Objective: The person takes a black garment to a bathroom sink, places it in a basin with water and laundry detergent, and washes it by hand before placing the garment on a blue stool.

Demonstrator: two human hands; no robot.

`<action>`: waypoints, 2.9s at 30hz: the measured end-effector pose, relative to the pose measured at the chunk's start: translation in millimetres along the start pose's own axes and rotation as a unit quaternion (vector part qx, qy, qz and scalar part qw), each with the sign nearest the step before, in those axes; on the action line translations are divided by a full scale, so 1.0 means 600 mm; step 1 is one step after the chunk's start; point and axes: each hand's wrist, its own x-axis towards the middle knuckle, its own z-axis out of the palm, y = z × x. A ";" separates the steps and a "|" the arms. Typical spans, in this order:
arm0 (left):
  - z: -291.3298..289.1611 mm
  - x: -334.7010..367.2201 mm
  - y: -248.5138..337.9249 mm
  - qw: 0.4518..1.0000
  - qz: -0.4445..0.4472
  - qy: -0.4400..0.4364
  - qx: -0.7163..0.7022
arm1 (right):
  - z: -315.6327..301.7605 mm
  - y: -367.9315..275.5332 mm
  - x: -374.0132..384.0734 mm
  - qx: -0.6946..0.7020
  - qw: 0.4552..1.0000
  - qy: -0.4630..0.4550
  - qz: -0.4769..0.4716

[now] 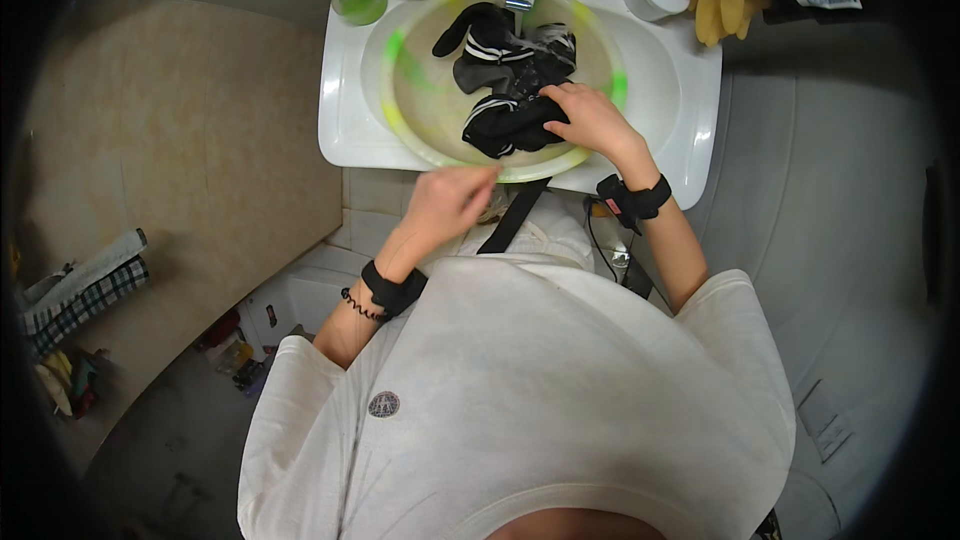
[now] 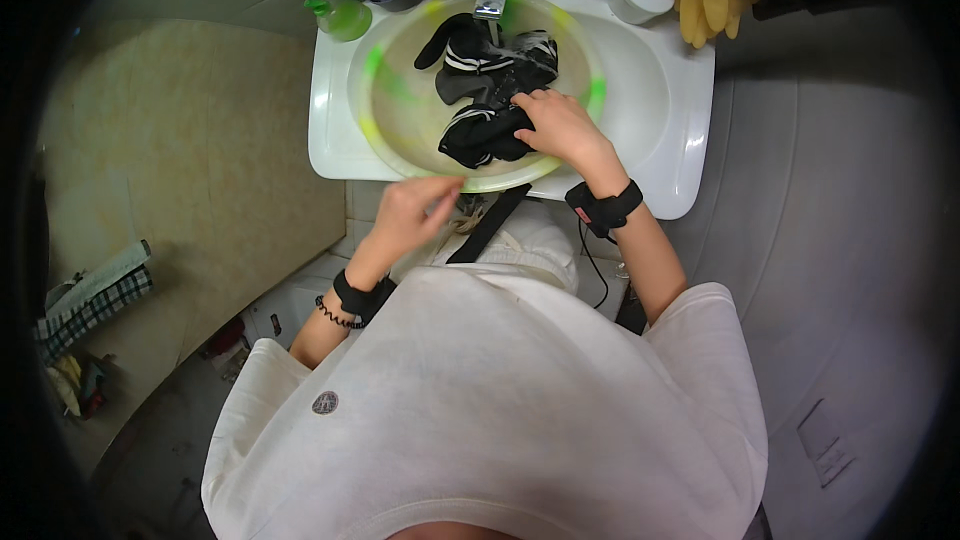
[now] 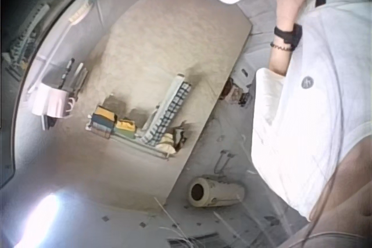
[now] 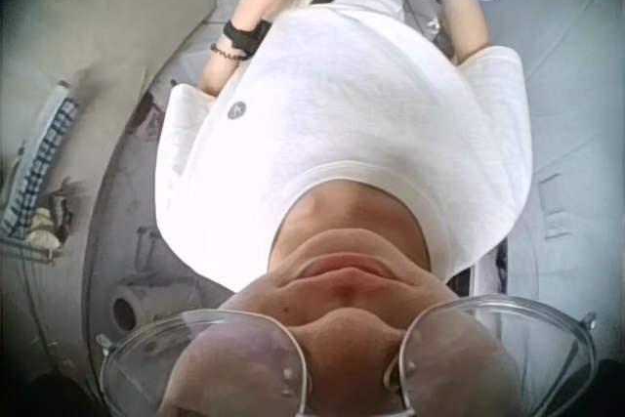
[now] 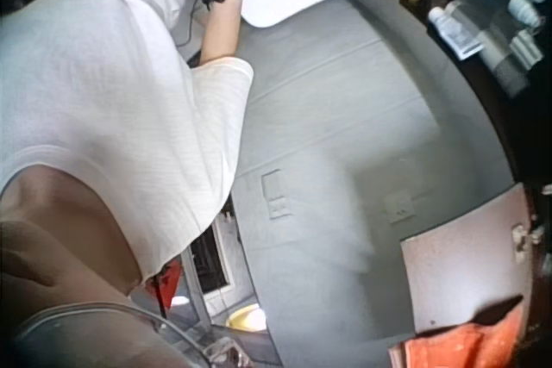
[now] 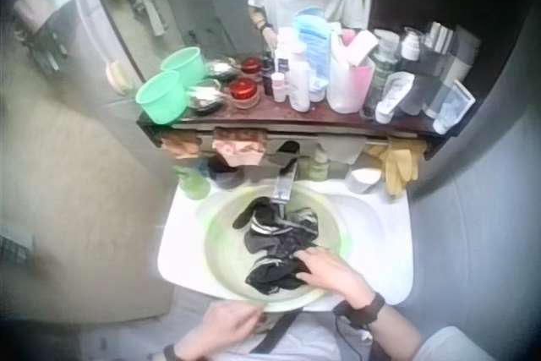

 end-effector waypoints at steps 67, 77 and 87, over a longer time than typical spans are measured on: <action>-0.004 0.057 -0.220 0.922 -0.161 0.229 0.267 | 0.128 -0.104 -0.072 0.631 0.604 0.297 0.386; -0.022 0.068 -0.197 0.836 -0.497 0.156 0.171 | 0.149 -0.068 -0.072 0.712 0.586 0.162 0.352; -0.007 0.055 -0.222 0.846 -0.469 0.203 0.152 | 0.159 -0.071 -0.072 0.732 0.556 0.192 0.344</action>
